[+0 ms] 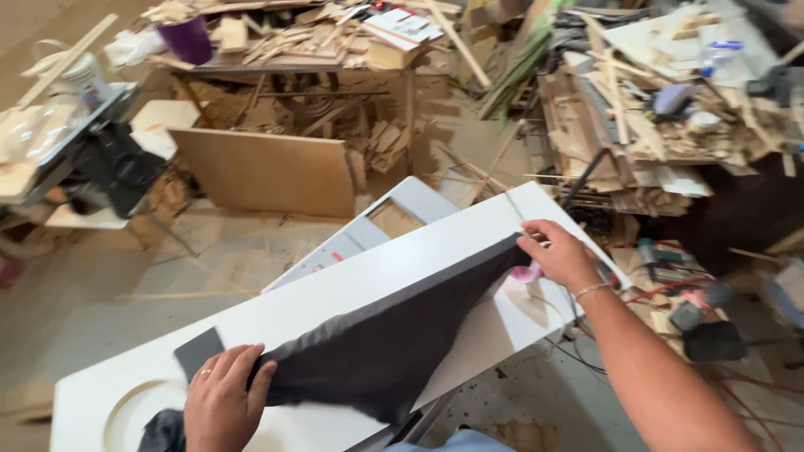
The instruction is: Apply edge banding to a wooden board using an iron to heat-set the adhesive
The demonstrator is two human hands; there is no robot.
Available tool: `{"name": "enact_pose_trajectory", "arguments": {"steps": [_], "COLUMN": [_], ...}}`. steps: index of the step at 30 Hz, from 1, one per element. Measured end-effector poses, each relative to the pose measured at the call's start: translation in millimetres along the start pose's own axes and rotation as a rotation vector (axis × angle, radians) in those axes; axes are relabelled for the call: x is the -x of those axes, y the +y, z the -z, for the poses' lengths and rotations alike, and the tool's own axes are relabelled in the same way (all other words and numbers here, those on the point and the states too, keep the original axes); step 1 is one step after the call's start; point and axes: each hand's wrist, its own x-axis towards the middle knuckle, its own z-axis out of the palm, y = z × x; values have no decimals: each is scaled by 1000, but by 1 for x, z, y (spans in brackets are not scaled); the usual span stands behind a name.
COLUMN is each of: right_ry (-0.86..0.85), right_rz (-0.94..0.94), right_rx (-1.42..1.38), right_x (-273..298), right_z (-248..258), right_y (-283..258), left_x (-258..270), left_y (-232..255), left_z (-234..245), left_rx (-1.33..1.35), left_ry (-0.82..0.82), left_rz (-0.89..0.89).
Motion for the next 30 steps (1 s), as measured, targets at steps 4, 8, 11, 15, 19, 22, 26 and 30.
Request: {"name": "enact_pose_trajectory", "arguments": {"steps": [4,8,11,15,19,22,26,30], "right_ry": [53,66,122,188,213,290,374,395], "right_rz": [105,77,123,215,197,198,154,141], "right_rx": [-16,-32,-38,-227,-371,-341,-390,-435], "right_x": [-35,-27,-15,-42,-59,-55,-51,-46], "right_z": [-34,-30,-26,-51,-63,-61,-68,-68], "right_y": [43,29,27,66,90,82,74,58], "left_x": [11,59,70,60,69,67,51,47], "left_y": [-11,-60,-48,-13,-20,-19,-5,3], "left_z": [12,-48,-66,-32,-44,-44,-14,-5], "left_rx": [173,738,1143,1333,1470,1460,1651,1667], "left_ry": [64,239,128,41,313,491,738,852], "left_rz": [239,968,1534,1607,1465,1332,1225,1211]}}
